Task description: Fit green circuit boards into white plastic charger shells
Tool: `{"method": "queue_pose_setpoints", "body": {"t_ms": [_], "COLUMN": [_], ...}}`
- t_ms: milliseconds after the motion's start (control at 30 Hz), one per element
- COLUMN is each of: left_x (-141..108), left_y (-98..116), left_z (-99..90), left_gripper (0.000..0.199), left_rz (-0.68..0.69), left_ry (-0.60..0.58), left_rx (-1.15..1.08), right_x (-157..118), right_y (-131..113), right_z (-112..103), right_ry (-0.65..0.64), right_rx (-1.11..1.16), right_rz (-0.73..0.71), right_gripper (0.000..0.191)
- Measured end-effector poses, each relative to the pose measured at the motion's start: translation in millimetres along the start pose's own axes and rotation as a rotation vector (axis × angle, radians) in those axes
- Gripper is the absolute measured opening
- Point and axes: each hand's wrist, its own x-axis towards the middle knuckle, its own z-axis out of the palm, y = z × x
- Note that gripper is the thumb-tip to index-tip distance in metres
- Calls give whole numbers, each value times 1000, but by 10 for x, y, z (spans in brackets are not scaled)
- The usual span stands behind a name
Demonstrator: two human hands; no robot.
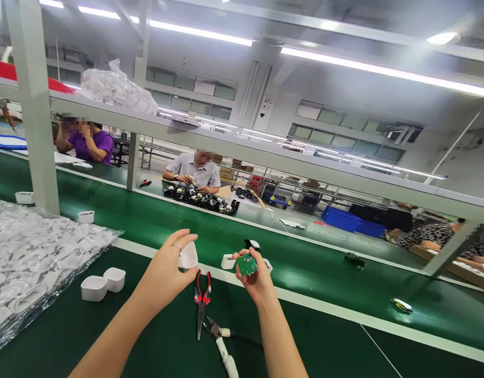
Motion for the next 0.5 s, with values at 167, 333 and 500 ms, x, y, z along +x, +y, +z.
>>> {"method": "queue_pose_setpoints", "body": {"t_ms": [167,333,500], "left_x": [-8,-2,38], "left_y": [264,250,259], "left_z": [311,535,545], "left_gripper": [46,47,46], "left_rz": [59,80,8], "left_ry": [-32,16,-1], "left_rx": [-398,-407,-364], "right_x": [-281,-448,-620], "right_y": [-145,-335,-435], "right_z": [25,80,184], "right_ry": [-46,-152,-214], "right_rx": [177,211,278], "right_rz": [6,11,-105], "right_gripper": [35,38,36]}}
